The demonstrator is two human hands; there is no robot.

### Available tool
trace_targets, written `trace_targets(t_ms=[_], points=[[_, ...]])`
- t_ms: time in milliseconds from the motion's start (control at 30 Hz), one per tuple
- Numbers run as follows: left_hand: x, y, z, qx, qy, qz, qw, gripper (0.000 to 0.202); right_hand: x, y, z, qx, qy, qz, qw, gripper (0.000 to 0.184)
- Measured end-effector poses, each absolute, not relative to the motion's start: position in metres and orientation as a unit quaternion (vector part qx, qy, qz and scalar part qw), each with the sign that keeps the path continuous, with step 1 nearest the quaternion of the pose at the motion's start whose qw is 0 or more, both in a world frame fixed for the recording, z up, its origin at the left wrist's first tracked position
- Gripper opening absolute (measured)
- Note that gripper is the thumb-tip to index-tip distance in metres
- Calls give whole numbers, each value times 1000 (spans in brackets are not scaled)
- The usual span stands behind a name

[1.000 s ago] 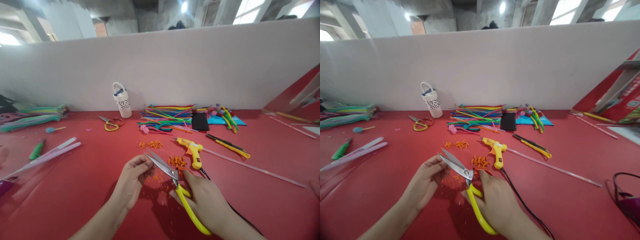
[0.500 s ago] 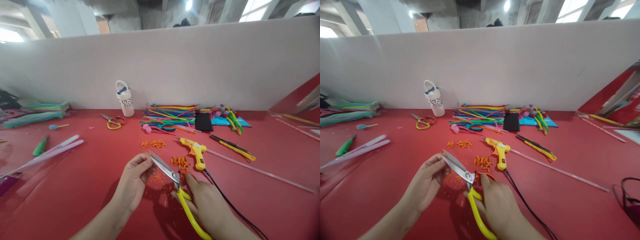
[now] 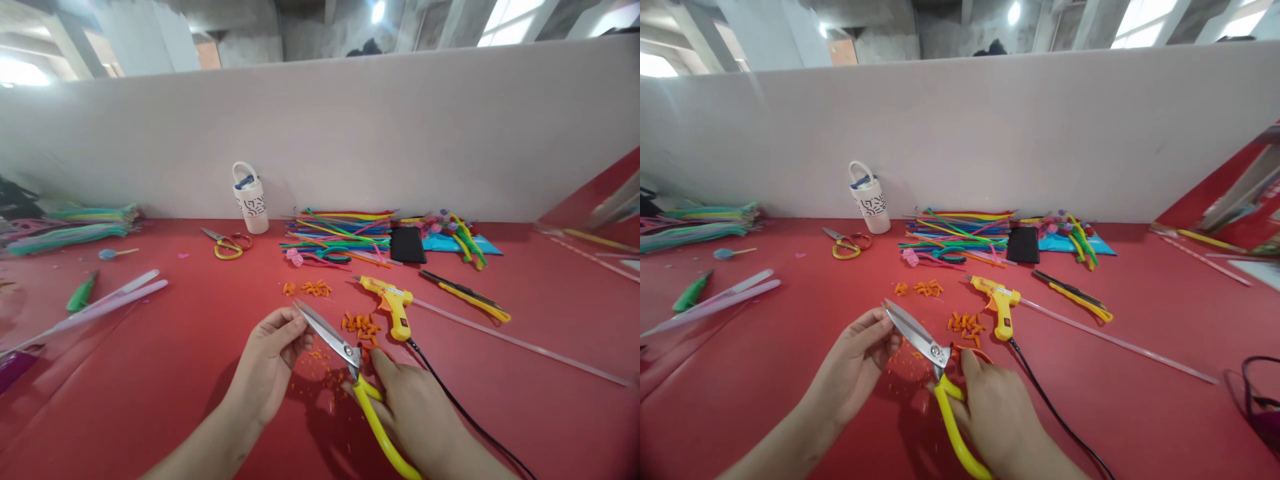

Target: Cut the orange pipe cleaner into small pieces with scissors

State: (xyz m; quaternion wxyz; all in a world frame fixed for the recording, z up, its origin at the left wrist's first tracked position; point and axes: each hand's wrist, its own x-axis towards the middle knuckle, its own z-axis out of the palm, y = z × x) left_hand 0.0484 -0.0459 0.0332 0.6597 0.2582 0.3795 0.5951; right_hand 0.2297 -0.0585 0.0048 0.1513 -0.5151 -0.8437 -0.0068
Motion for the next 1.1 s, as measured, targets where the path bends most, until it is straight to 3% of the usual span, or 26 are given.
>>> trace_targets(t_ms=[600, 867, 967, 1100], points=[[48, -45, 35, 262, 383, 590, 661, 8, 231, -59, 3, -530, -832, 46, 154, 34], [44, -40, 34, 304, 407, 592, 626, 6, 235, -53, 13, -572, -790, 173, 141, 31], [47, -41, 31, 329, 421, 563, 631, 5, 234, -52, 14, -574, -762, 241, 180, 27], [56, -46, 26, 383, 452, 487, 642, 7, 228, -54, 21, -532, -683, 419, 275, 17]])
